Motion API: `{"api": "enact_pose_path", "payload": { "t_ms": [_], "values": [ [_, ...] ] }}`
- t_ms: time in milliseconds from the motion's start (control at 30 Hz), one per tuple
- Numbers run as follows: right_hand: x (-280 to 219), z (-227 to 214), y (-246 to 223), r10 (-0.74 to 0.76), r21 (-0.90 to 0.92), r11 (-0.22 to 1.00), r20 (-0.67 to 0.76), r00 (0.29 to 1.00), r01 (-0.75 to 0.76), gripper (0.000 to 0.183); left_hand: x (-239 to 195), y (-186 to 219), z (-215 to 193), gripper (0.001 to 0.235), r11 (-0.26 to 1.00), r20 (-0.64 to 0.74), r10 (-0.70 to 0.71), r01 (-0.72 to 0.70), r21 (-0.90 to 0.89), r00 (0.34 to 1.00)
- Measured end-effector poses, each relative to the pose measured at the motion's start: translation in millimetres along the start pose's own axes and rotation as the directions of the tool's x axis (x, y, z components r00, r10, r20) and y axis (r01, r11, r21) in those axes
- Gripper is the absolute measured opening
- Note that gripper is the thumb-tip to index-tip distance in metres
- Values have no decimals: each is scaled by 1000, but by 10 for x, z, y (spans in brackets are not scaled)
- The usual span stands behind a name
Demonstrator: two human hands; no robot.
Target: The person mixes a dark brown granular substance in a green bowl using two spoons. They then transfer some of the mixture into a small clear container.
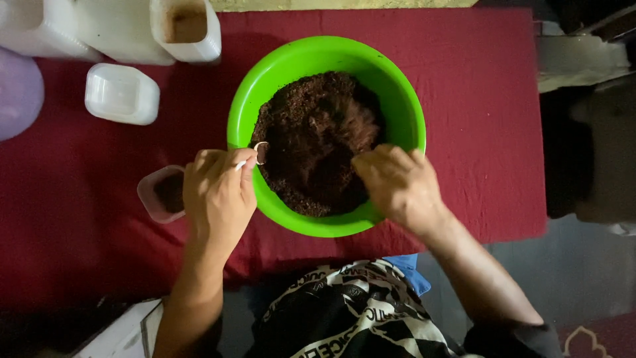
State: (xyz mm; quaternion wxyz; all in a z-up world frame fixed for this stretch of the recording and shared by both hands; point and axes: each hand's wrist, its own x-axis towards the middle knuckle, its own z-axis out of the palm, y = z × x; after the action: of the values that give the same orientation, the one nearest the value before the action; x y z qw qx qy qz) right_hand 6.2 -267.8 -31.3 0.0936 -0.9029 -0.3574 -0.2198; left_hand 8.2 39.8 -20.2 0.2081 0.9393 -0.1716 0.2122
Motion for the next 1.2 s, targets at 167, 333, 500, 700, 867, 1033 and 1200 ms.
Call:
{"api": "enact_pose_path", "payload": {
  "t_ms": [167,333,500,700,867,1033,1200],
  "values": [
    [153,-148,309,191,194,964,-38,981,-180,4,-94,-94,-4,8,997,-46,-27,23,-80,999],
    [539,59,817,372,258,889,70,925,-377,12,-128,-62,-90,8,999,-70,12,-15,-48,997],
    [1261,593,969,264,511,807,135,955,-296,13,-167,88,-221,4,997,74,49,-45,-60,996],
    [1885,679,658,-256,708,578,630,733,-406,10,-335,83,-30,3,999,7,29,-29,21,1000],
    [1650,262,753,-337,681,666,640,690,-306,17,-284,126,-61,2,1000,-1,26,-26,-5,1000],
    [942,-362,673,-198,710,695,338,920,-111,15,-153,122,-129,4,997,-6,45,-46,-64,999],
    [-67,-430,172,-261,-258,930,33,965,260,23,29,65,-134,6,999,10,42,-42,16,999]
  ]
}}
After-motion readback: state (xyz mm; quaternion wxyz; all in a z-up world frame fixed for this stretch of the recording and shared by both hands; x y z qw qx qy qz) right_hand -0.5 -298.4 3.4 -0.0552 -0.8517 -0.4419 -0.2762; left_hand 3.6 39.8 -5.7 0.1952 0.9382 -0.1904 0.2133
